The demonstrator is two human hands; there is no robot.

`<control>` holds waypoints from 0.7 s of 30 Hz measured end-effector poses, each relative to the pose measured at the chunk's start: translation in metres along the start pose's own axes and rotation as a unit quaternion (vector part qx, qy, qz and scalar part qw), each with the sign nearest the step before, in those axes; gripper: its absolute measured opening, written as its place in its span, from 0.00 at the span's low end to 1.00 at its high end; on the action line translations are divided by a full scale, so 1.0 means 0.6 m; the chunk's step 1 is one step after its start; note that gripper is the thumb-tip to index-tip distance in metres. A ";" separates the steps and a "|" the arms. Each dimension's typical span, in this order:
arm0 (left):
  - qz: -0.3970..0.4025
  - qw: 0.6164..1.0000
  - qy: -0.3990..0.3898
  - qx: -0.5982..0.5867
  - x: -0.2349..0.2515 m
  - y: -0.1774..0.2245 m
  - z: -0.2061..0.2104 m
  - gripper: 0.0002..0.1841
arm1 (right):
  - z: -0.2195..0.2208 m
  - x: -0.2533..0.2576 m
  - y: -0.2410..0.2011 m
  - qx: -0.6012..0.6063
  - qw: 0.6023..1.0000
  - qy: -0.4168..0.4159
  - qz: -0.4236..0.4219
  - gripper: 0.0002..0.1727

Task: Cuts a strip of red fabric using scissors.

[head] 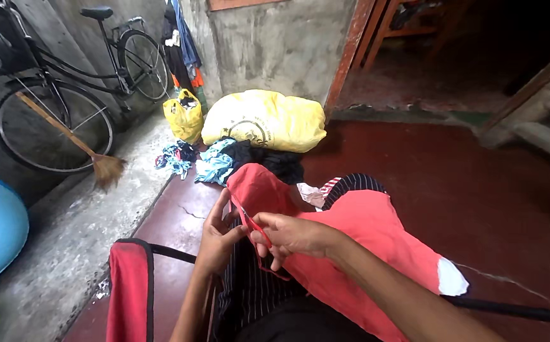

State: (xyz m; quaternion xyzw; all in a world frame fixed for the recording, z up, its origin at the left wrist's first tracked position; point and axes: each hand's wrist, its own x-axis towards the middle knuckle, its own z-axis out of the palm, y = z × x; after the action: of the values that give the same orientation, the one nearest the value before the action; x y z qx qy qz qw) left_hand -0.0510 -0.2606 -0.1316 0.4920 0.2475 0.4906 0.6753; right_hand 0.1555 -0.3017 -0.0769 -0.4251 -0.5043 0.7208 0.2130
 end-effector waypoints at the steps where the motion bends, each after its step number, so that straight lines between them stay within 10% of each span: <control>1: 0.002 1.000 -0.003 -0.002 0.001 -0.001 0.001 0.50 | -0.003 0.002 -0.001 -0.003 1.000 -0.004 0.000 0.14; 21: -0.006 1.000 -0.019 0.010 0.023 -0.030 -0.004 0.61 | -0.015 0.020 0.016 -0.002 0.999 0.034 0.002 0.13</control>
State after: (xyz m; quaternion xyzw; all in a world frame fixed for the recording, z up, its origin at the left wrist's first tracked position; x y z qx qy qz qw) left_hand -0.0396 -0.2477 -0.1469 0.5067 0.2428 0.4742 0.6778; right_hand 0.1574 -0.2920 -0.0914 -0.4507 -0.4971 0.7057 0.2275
